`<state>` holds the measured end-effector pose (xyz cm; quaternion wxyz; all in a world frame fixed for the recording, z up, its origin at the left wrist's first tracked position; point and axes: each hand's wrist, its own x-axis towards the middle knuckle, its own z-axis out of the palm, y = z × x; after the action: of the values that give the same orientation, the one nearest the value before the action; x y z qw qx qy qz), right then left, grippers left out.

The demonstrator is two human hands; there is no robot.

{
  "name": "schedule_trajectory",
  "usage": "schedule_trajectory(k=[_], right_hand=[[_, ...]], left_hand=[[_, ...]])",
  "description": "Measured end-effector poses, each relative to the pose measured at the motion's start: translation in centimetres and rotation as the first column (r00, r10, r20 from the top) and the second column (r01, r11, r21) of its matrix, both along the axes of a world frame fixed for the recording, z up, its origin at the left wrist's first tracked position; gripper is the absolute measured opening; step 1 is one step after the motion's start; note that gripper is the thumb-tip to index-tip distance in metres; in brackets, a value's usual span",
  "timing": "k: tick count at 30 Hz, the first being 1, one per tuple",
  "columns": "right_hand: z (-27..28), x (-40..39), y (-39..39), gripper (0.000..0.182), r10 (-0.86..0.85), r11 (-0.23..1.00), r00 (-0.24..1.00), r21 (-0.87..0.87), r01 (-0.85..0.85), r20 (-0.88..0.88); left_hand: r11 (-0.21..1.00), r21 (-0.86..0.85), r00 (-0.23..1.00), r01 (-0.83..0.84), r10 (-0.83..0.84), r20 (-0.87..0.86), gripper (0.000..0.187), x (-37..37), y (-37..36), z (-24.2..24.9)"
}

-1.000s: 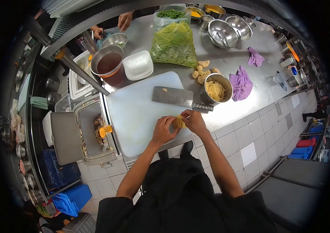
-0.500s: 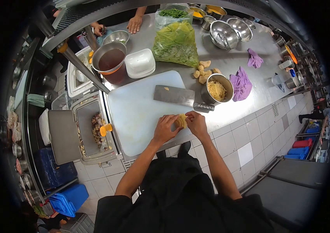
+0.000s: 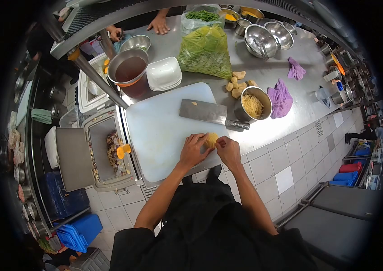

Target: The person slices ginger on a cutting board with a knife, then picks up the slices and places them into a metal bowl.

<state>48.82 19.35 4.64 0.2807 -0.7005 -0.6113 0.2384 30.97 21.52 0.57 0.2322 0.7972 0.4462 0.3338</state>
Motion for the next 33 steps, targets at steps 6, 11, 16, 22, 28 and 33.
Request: schedule_trajectory(k=[6, 11, 16, 22, 28, 33], right_hand=[[-1.0, 0.1, -0.9, 0.017, 0.006, 0.999, 0.996, -0.049, -0.011, -0.084], [15.6, -2.0, -0.5, 0.022, 0.35, 0.903, 0.934, -0.238, -0.357, -0.071], [34.3, -8.9, -0.5, 0.029, 0.91, 0.395, 0.411, -0.196, -0.898, -0.047], [33.2, -17.4, 0.5, 0.028, 0.983, 0.159, 0.151, 0.078, -0.984, -0.103], [30.8, -17.6, -2.0, 0.027, 0.952, 0.192, 0.177, 0.038, -0.981, -0.248], [32.7, -22.8, -2.2, 0.026, 0.982, -0.108, -0.134, 0.178, -0.978, -0.135]], left_hand=[[1.0, 0.001, 1.0, 0.02, -0.02, -0.022, 0.059, -0.1, -0.1, -0.4], [0.999, 0.022, 0.999, 0.028, -0.028, -0.024, 0.058, -0.1, -0.1, -0.6], [0.998, 0.057, 0.998, 0.025, -0.022, -0.054, 0.061, 0.7, -0.4, -0.8], [0.995, 0.091, 0.999, -0.027, 0.031, -0.044, 0.058, -1.1, 0.5, -1.8], [0.999, 0.034, 1.0, -0.015, 0.015, 0.018, 0.047, 0.6, -0.9, -1.5], [0.993, 0.092, 0.996, -0.076, 0.071, 0.054, 0.05, 0.7, 0.0, -2.5]])
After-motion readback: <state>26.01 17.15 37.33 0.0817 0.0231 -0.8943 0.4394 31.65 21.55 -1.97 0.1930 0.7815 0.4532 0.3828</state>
